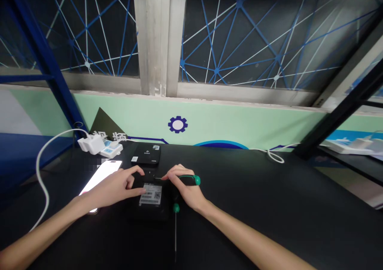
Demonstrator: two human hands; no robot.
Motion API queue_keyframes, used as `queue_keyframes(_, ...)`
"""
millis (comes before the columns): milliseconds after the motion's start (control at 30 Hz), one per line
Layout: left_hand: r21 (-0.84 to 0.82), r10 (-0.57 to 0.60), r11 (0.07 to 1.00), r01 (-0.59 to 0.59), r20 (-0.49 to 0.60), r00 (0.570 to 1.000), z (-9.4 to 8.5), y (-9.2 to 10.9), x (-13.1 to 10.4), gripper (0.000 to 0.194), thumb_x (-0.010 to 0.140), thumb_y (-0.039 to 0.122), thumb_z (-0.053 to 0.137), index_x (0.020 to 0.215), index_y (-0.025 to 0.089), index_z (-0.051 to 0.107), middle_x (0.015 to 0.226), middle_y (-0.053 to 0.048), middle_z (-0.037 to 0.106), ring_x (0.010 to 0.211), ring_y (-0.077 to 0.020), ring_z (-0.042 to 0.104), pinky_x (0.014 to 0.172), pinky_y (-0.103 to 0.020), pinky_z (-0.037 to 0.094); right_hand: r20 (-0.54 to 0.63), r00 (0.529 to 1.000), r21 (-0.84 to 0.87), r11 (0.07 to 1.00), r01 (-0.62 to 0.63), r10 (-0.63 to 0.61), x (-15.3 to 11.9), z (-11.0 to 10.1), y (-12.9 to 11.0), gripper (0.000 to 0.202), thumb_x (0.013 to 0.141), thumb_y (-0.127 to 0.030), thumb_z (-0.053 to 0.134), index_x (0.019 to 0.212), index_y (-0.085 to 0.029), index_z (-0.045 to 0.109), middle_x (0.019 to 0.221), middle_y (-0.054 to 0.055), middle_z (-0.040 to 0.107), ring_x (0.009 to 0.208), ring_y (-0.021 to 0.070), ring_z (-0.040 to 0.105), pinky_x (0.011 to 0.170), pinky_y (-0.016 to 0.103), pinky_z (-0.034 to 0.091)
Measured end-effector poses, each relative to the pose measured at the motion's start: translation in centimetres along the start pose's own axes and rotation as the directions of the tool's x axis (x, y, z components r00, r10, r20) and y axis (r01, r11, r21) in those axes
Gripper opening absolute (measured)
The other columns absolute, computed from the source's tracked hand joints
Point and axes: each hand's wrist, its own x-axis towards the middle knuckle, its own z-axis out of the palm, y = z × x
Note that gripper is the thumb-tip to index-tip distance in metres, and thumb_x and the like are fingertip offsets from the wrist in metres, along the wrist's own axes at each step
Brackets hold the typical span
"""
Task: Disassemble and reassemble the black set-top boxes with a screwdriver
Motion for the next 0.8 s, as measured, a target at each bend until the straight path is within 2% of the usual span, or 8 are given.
queue_keyframes(167,0.022,-0.033,0.999,0.033,-0.010,0.999,-0.3,0.3,0.1,0.057,0.078,0.071,0.060,0.110,0.023,0.056,0.062,0.007,0.058,0.060,-0.0180,0.053,0.059,-0.027,0.029,-0.064,0.994,0.052,0.995,-0.081,0.084,-0.2,-0.1,0.0,0.038,0.095,-0.048,0.057,0.073,-0.021,0.074,0.079,0.004,0.070,0.079,0.0220,0.063,0.078,0.035,0.047)
queue_keyframes(300,0.059,-0.080,0.995,0.079,0.003,0.997,-0.6,0.4,0.0,0.059,0.070,0.076,0.064,0.095,0.023,0.056,0.063,0.005,0.062,0.063,-0.0199,0.056,0.055,-0.027,0.027,-0.168,0.969,0.251,0.958,-0.137,0.183,-0.1,0.1,0.7,0.040,0.093,-0.050,0.060,0.066,-0.020,0.064,0.071,0.003,0.066,0.071,0.0201,0.060,0.071,0.033,0.048)
queue_keyframes(433,0.004,-0.034,0.999,0.034,0.018,0.999,-0.9,0.1,-0.1,0.055,0.068,0.073,0.068,0.092,0.024,0.060,0.064,0.005,0.065,0.063,-0.0194,0.059,0.056,-0.027,0.029,-0.245,0.930,0.436,0.888,-0.147,0.274,0.3,0.1,1.0,0.049,0.090,-0.056,0.057,0.057,-0.021,0.052,0.060,0.001,0.056,0.053,0.0149,0.048,0.055,0.029,0.043)
queue_keyframes(533,-0.034,-0.003,0.999,0.004,0.050,0.999,-1.1,-0.2,-0.1,0.051,0.070,0.069,0.070,0.094,0.024,0.066,0.066,0.004,0.067,0.062,-0.0184,0.059,0.057,-0.027,0.032,-0.239,0.910,0.542,0.824,-0.165,0.339,0.6,-0.1,0.9,0.052,0.088,-0.058,0.055,0.053,-0.022,0.043,0.053,-0.002,0.045,0.045,0.0111,0.035,0.045,0.027,0.033)
queue_keyframes(633,-0.055,0.003,0.998,0.002,0.088,0.996,-1.3,-0.5,0.0,0.052,0.071,0.067,0.071,0.102,0.026,0.072,0.073,0.003,0.070,0.062,-0.0174,0.058,0.057,-0.026,0.034,-0.189,0.898,0.635,0.747,-0.197,0.397,1.0,-0.6,0.9,0.048,0.085,-0.053,0.060,0.055,-0.022,0.039,0.046,-0.006,0.035,0.040,0.0089,0.025,0.040,0.024,0.025)
queue_keyframes(700,-0.060,0.010,0.998,-0.005,0.086,0.996,-1.4,-0.6,0.0,0.052,0.073,0.067,0.071,0.107,0.028,0.073,0.078,0.002,0.071,0.065,-0.0178,0.058,0.058,-0.026,0.036,-0.172,0.883,0.671,0.708,-0.219,0.436,1.2,-0.8,0.8,0.042,0.084,-0.049,0.064,0.061,-0.023,0.041,0.041,-0.009,0.030,0.038,0.0075,0.018,0.038,0.022,0.019)
queue_keyframes(800,-0.078,0.052,0.996,-0.048,0.060,0.997,-1.3,-0.8,0.1,0.050,0.076,0.065,0.068,0.111,0.029,0.075,0.086,-0.001,0.070,0.071,-0.0186,0.059,0.060,-0.026,0.039,-0.174,0.865,0.661,0.707,-0.252,0.471,1.4,-1.2,0.8,0.036,0.083,-0.051,0.068,0.076,-0.024,0.046,0.036,-0.014,0.026,0.036,0.0067,0.012,0.036,0.020,0.013)
